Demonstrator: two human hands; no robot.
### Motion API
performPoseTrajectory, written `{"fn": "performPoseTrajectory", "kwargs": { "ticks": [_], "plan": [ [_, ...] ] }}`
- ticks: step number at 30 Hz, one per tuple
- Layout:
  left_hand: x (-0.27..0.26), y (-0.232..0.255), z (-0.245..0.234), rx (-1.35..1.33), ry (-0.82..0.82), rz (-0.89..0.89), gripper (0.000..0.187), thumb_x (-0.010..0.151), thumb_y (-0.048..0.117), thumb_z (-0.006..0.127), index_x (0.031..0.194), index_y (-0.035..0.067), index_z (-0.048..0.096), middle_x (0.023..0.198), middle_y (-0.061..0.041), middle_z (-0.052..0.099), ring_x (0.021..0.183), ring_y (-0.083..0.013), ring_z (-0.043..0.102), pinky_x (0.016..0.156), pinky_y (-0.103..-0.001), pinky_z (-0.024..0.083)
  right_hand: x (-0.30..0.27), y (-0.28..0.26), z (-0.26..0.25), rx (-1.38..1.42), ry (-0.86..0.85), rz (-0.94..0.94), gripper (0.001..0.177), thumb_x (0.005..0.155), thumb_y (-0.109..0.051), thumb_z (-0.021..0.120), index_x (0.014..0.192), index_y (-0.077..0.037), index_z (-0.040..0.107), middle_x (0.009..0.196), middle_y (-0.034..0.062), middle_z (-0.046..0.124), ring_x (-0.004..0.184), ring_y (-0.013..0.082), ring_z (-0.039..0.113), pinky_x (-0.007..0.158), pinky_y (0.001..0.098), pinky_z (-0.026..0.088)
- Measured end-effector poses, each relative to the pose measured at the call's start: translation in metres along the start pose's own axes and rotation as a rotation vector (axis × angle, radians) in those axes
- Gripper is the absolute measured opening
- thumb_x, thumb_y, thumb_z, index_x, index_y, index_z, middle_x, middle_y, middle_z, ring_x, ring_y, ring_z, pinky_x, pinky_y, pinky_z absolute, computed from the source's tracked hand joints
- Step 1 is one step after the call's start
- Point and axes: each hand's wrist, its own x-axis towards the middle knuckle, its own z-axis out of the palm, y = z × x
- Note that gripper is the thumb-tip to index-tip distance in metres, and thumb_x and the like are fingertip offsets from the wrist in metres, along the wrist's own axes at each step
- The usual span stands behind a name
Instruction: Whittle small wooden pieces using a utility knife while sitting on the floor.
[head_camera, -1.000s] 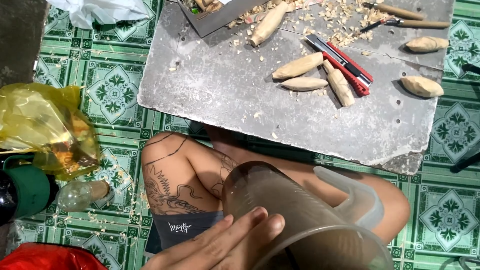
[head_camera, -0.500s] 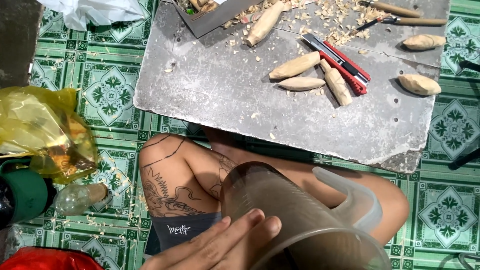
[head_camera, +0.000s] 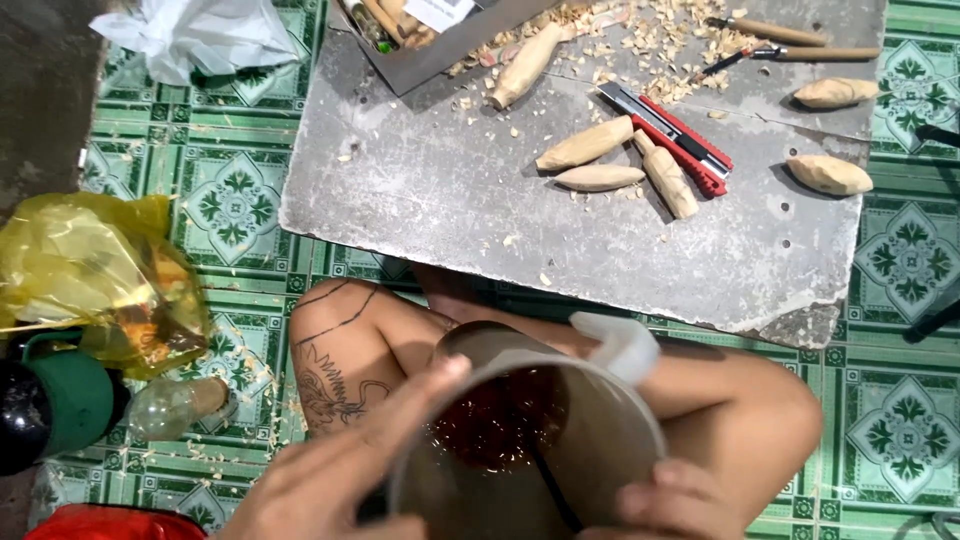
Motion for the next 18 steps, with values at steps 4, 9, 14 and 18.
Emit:
{"fn": "performPoseTrajectory", "kwargs": {
  "ticks": [4, 9, 14, 18],
  "plan": [
    [-0.019, -0.021, -0.008, -0.244, 0.09, -0.631, 0.087, 0.067, 0.005, 0.076, 0.144, 0.04, 0.056, 0.136, 0.008, 0.073, 0.118, -0.005, 0.069, 0.105, -0.019, 0.045, -0.151, 0.214, 0.109, -0.587, 0.437, -0.201, 0.039, 0.094, -0.031, 0.067, 0.121, -0.008, 0.053, 0.128, 0.0157, 0.059, 0.125, 0.0338, 0.062, 0.109, 0.0436, 0.052],
    [-0.016, -0.054, -0.028, 0.163, 0.587, 0.262, 0.008, 0.076, 0.011, 0.07, 0.076, 0.008, 0.077, 0.131, -0.037, 0.06, 0.109, -0.0311, 0.074, 0.091, -0.029, 0.059, -0.125, 0.258, 0.163, -0.602, 1.384, -0.035, 0.007, 0.089, -0.007, 0.069, 0.087, -0.012, 0.064, 0.101, 0.0093, 0.068, 0.098, 0.0189, 0.068, 0.102, 0.0292, 0.049],
    [-0.03, -0.103, -0.054, 0.302, 0.702, 0.19, 0.032, 0.067, 0.008, 0.092, 0.085, 0.001, 0.067, 0.151, -0.043, 0.051, 0.133, -0.0557, 0.063, 0.112, -0.056, 0.062, -0.111, 0.304, 0.125, 0.657, 1.271, -0.172, 0.037, 0.09, -0.016, 0.069, 0.119, 0.002, 0.057, 0.11, 0.0211, 0.062, 0.101, 0.0346, 0.063, 0.084, 0.0406, 0.05],
    [-0.024, -0.148, -0.069, 0.292, 0.794, 0.208, 0.027, 0.078, -0.002, 0.085, 0.081, -0.012, 0.06, 0.15, -0.048, 0.048, 0.151, -0.0596, 0.045, 0.129, -0.068, 0.044, -0.11, 0.316, 0.108, 0.695, 1.249, -0.197, 0.044, 0.089, -0.014, 0.069, 0.126, 0.004, 0.054, 0.118, 0.0288, 0.064, 0.107, 0.0414, 0.066, 0.081, 0.0461, 0.055]
  ]
}}
